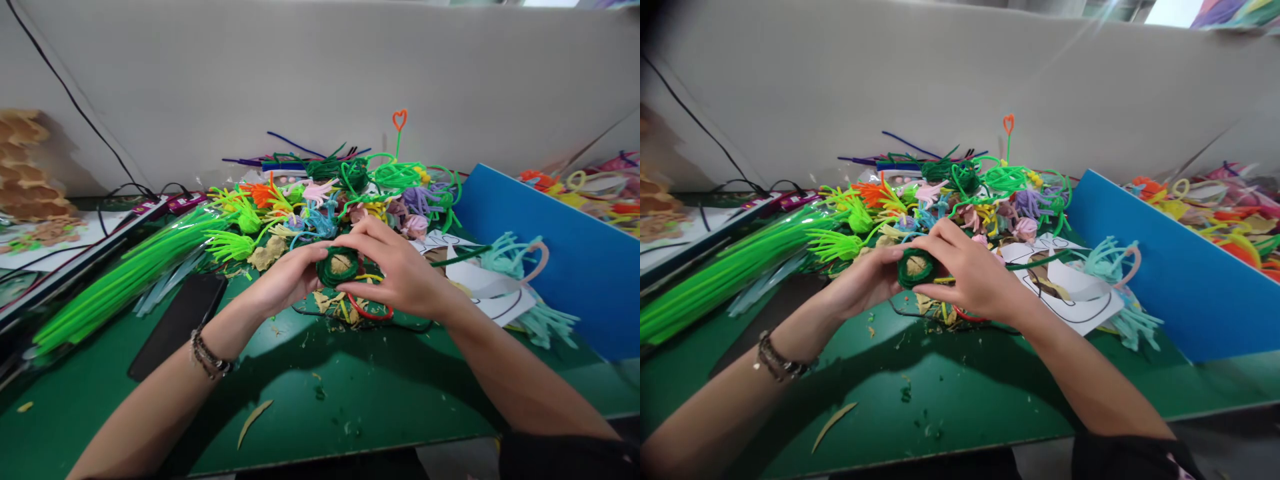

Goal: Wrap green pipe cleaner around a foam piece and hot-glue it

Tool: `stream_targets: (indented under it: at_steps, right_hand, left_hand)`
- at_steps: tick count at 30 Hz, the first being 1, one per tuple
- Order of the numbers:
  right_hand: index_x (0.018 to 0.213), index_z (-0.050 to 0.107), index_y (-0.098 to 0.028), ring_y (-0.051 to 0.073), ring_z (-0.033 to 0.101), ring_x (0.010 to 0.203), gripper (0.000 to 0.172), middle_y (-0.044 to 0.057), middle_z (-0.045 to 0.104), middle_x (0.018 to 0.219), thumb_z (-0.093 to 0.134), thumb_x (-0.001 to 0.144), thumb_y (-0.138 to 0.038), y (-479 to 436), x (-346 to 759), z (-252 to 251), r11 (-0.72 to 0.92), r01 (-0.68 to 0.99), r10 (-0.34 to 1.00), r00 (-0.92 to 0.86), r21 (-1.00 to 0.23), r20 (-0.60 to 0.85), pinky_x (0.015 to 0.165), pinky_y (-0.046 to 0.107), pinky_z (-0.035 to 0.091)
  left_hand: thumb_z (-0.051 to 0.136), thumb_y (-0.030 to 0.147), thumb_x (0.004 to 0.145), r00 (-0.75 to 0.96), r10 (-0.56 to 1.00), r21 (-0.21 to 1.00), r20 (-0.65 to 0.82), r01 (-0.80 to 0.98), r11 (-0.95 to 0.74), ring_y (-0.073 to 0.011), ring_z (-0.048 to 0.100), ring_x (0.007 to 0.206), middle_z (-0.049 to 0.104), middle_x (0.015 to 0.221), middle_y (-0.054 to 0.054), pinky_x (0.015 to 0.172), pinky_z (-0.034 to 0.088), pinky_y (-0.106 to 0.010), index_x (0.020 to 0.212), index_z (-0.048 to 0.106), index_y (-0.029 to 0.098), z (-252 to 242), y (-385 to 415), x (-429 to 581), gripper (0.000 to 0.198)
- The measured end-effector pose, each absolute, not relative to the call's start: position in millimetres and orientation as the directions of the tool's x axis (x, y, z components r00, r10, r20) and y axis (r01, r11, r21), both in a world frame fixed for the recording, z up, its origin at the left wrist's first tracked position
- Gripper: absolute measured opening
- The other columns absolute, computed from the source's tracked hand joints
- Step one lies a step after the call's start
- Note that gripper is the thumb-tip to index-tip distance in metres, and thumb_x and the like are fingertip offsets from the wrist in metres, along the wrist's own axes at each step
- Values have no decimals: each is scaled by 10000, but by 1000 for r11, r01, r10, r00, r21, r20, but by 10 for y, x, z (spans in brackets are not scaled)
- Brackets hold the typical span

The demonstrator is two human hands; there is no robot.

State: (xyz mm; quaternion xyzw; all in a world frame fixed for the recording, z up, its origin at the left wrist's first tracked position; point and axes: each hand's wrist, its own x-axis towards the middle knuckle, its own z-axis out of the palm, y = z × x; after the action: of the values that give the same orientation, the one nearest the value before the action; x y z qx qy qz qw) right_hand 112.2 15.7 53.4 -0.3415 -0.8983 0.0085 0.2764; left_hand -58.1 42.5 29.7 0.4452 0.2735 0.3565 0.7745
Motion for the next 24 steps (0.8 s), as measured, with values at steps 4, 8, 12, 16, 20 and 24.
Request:
stream_targets:
  at_steps: [4,8,12,16,20,24]
  right_hand:
    - [1130,502,-173,170,477,813,394,64,474,931,581,777,-328,162,1160,549,818,549,558,-683,-172,472,746,331,438]
    - [1196,460,-207,173,487,849,426,62,478,952,557,796,-320,158,1169,549,830,537,545,-722,-152,426,773,339,444]
    - [1205,433,-177,190,500,892,435,76,487,980,544,801,-294,142,1153,555,806,579,569,-699,-125,432,796,370,458]
    - [1156,449,-145,203,513,924,376,96,515,989,523,811,-276,155,1147,538,802,596,528,-671,-47,521,789,381,474]
    - [1026,515,-150,163,543,865,191,80,560,904,447,851,-184,192,1142,497,817,573,407,-650,62,642,770,326,482]
    - [995,546,-155,139,574,784,197,65,600,829,401,866,-121,209,1132,480,784,583,306,-663,215,683,679,265,496]
  left_hand:
    - [488,253,720,710,703,944,-49,-198,265,-160,622,675,662,785,-58,609,484,-263,1034,562,107,280,438,-628,353]
    - [425,282,764,791,612,995,-14,-49,86,-161,610,511,621,661,-20,522,486,-293,1174,447,122,306,423,-691,440]
    - [367,295,805,716,697,993,48,40,-109,-119,542,485,536,624,23,502,466,-260,1192,419,127,305,407,-707,425]
    - [322,271,830,642,753,964,144,82,-254,-96,486,531,477,656,29,518,435,-229,1170,432,136,275,409,-694,383]
    - [293,261,843,588,791,967,168,56,-247,-104,495,602,467,724,17,567,433,-237,1177,408,152,282,408,-680,370]
    - [280,242,833,555,818,976,151,45,-211,-113,470,599,442,699,19,575,423,-251,1180,394,142,309,401,-657,378]
